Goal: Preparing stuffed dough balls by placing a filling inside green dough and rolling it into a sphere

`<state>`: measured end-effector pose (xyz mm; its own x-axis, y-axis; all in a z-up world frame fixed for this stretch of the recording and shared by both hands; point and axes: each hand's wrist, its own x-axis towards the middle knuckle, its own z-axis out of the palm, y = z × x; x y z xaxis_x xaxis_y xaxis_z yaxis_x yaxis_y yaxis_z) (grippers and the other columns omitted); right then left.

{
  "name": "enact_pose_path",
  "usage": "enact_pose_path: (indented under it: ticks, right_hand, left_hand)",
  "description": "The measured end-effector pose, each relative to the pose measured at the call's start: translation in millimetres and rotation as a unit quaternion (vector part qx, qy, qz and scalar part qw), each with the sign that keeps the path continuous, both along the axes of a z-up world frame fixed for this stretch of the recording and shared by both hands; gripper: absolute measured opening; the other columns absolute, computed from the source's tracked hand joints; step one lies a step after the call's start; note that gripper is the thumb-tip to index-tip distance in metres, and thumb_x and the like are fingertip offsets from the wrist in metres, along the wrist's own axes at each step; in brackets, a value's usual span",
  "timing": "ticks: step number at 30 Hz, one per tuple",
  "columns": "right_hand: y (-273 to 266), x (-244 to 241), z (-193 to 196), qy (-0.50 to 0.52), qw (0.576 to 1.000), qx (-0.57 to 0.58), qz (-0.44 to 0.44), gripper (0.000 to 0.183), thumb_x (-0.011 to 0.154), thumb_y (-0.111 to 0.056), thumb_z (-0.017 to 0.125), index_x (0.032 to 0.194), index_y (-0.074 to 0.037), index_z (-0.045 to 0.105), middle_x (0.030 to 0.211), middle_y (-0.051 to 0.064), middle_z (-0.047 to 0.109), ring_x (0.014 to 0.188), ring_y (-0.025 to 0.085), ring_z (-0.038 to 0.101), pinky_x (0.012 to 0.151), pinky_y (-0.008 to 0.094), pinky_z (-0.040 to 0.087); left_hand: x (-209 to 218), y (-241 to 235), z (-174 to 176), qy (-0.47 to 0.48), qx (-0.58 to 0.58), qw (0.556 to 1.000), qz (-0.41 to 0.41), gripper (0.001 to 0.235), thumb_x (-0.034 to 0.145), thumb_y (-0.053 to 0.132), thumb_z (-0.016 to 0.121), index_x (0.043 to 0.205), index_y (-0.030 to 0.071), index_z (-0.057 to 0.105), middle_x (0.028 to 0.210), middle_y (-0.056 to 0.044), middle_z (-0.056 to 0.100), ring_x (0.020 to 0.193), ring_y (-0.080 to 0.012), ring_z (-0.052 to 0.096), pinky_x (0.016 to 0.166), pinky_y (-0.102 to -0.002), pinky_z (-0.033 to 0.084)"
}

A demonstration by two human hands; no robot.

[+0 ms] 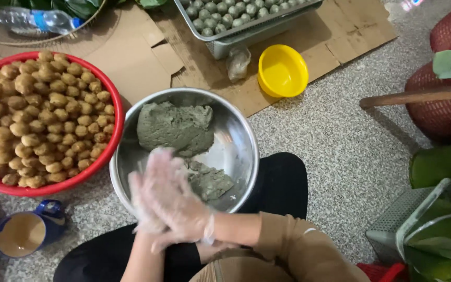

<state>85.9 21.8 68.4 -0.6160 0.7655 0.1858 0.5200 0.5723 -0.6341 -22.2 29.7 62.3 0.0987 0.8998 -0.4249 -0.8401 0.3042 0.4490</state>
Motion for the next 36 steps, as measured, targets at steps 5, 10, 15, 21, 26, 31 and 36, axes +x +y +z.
enact_pose_path:
  ticks: [5,10,15,21,26,31,36]
  right_hand:
    - [38.2,13.3,6.1,-0.124,0.977,-0.103,-0.136,0.129,0.063,-0.095,0.010,0.157,-0.009,-0.008,0.170,0.014,-0.005,0.158,0.031,0.001,0.123,0.061,-0.015]
    - [-23.7,16.0,-27.5,-0.055,0.998,-0.016,-0.002,0.115,0.076,-0.080,0.043,0.163,-0.025,-0.007,0.172,0.015,-0.003,0.159,0.038,0.002,0.119,0.078,-0.009]
    - [22.4,25.8,-2.6,-0.042,0.988,-0.091,-0.120,0.120,0.071,-0.064,0.062,0.161,-0.005,0.010,0.169,0.019,0.016,0.158,0.032,0.012,0.126,0.058,-0.003]
    - [51.1,86.3,-143.6,0.394,0.646,-0.596,-0.268,0.059,0.105,-0.051,0.032,0.122,-0.007,0.066,0.136,0.013,0.063,0.126,0.026,0.053,0.105,0.060,0.042]
    - [60.9,87.9,-155.7,0.512,0.522,-0.629,-0.263,0.052,0.100,-0.042,0.058,0.067,-0.003,0.060,0.061,0.013,0.058,0.040,0.020,0.051,0.032,0.024,0.031]
    - [68.1,101.7,-162.4,0.551,0.534,-0.610,-0.198,0.038,0.099,-0.039,0.048,0.107,-0.003,0.056,0.098,0.023,0.057,0.068,0.034,0.058,0.057,0.042,0.049]
    - [69.7,110.2,-154.2,0.637,0.474,-0.600,-0.096,0.046,0.106,-0.021,0.045,0.139,0.011,0.051,0.125,0.033,0.062,0.101,0.037,0.069,0.079,0.037,0.063]
  left_hand:
    - [22.0,-17.6,-25.7,-0.048,-0.118,0.984,-0.128,0.122,0.049,0.058,0.057,0.153,-0.002,0.039,0.152,-0.027,0.046,0.140,-0.0394,0.043,0.117,-0.051,0.036]
    - [22.5,7.7,9.6,0.155,0.163,0.974,0.003,0.045,0.093,0.020,0.054,0.137,0.008,0.054,0.134,-0.010,0.059,0.127,-0.0251,0.056,0.112,-0.041,0.047]
    - [41.3,-28.5,-87.9,-0.160,0.193,0.967,-0.048,0.123,0.065,0.069,0.082,0.164,0.031,0.020,0.169,-0.015,0.024,0.132,-0.0345,0.051,0.095,-0.049,0.057]
    - [4.7,-10.4,-24.4,-0.027,-0.080,0.989,-0.119,0.065,0.099,0.027,0.037,0.150,-0.014,0.040,0.153,-0.031,0.048,0.142,-0.0422,0.045,0.119,-0.049,0.031]
    - [-20.9,1.5,-55.9,0.009,-0.055,0.997,-0.056,0.048,0.103,0.024,0.046,0.140,-0.005,0.057,0.141,-0.029,0.060,0.124,-0.0474,0.061,0.109,-0.063,0.046]
    - [-29.9,17.8,-93.1,0.081,-0.107,0.991,-0.005,0.043,0.100,0.025,0.058,0.135,0.000,0.063,0.131,-0.023,0.067,0.108,-0.0394,0.071,0.096,-0.053,0.057]
    - [-16.2,25.3,-133.2,0.131,-0.127,0.983,-0.018,0.040,0.097,0.028,0.065,0.127,0.003,0.069,0.123,-0.020,0.072,0.098,-0.0358,0.075,0.087,-0.050,0.062]
